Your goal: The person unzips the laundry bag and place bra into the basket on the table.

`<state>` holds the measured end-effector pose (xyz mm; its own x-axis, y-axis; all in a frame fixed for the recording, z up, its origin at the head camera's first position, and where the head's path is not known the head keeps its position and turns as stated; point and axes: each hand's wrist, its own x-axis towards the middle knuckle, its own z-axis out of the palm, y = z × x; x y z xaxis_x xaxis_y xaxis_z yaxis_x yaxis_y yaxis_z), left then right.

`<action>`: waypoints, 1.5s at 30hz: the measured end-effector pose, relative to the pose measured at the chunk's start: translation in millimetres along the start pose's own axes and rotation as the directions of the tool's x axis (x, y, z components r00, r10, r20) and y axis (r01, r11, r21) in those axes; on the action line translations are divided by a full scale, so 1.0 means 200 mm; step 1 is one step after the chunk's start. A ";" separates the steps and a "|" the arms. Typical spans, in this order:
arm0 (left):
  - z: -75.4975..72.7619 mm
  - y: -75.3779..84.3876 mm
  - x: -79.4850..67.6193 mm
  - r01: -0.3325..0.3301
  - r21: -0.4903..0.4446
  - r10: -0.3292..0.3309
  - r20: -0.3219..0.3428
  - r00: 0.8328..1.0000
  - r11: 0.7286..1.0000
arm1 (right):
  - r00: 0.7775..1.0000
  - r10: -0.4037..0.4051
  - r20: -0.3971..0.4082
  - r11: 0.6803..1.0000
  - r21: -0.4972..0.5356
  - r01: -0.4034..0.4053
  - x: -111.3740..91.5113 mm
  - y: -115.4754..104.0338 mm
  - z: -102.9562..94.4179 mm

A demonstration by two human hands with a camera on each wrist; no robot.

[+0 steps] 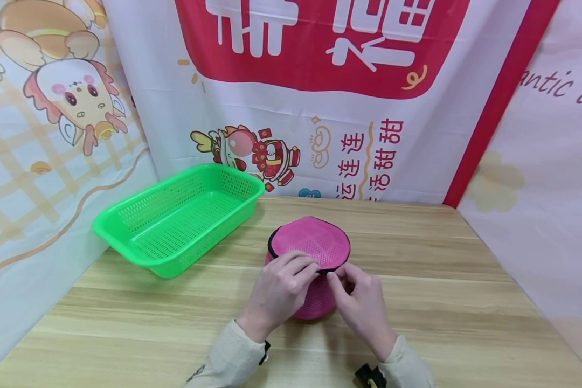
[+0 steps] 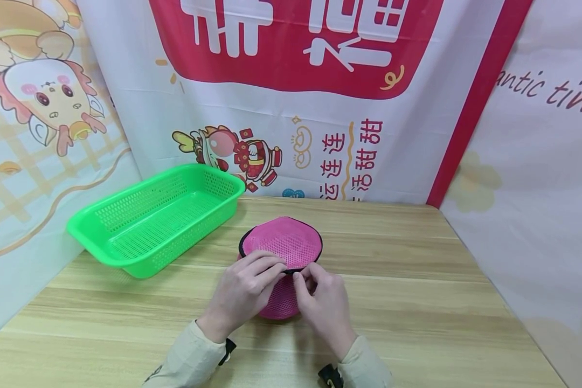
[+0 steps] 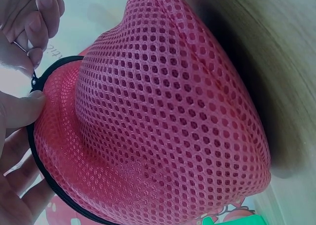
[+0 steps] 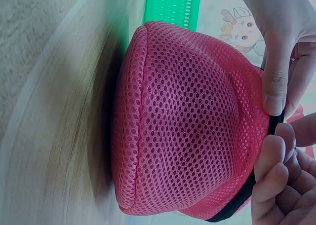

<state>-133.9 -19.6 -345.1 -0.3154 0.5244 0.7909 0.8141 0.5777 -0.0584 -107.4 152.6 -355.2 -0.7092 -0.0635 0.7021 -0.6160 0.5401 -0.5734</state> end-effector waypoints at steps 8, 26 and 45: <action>0.00 0.00 0.00 0.008 -0.007 -0.008 0.008 1.000 1.000 | 1.000 -0.001 -0.022 1.000 -0.015 0.001 0.00 0.00 0.00; 0.00 0.01 0.00 0.011 0.000 -0.011 0.021 1.000 1.000 | 0.995 0.085 -0.052 0.995 -0.045 -0.087 0.00 -0.01 -0.01; -0.01 0.00 0.00 0.046 -0.034 -0.046 0.008 0.999 0.998 | 0.996 0.073 -0.056 0.997 0.000 -0.073 0.00 0.01 -0.01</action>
<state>-132.6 -19.7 -344.3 -0.3566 0.5023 0.7877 0.8145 0.5801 -0.0011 -108.0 154.7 -354.6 -0.7321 0.0233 0.6808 -0.5623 0.5435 -0.6232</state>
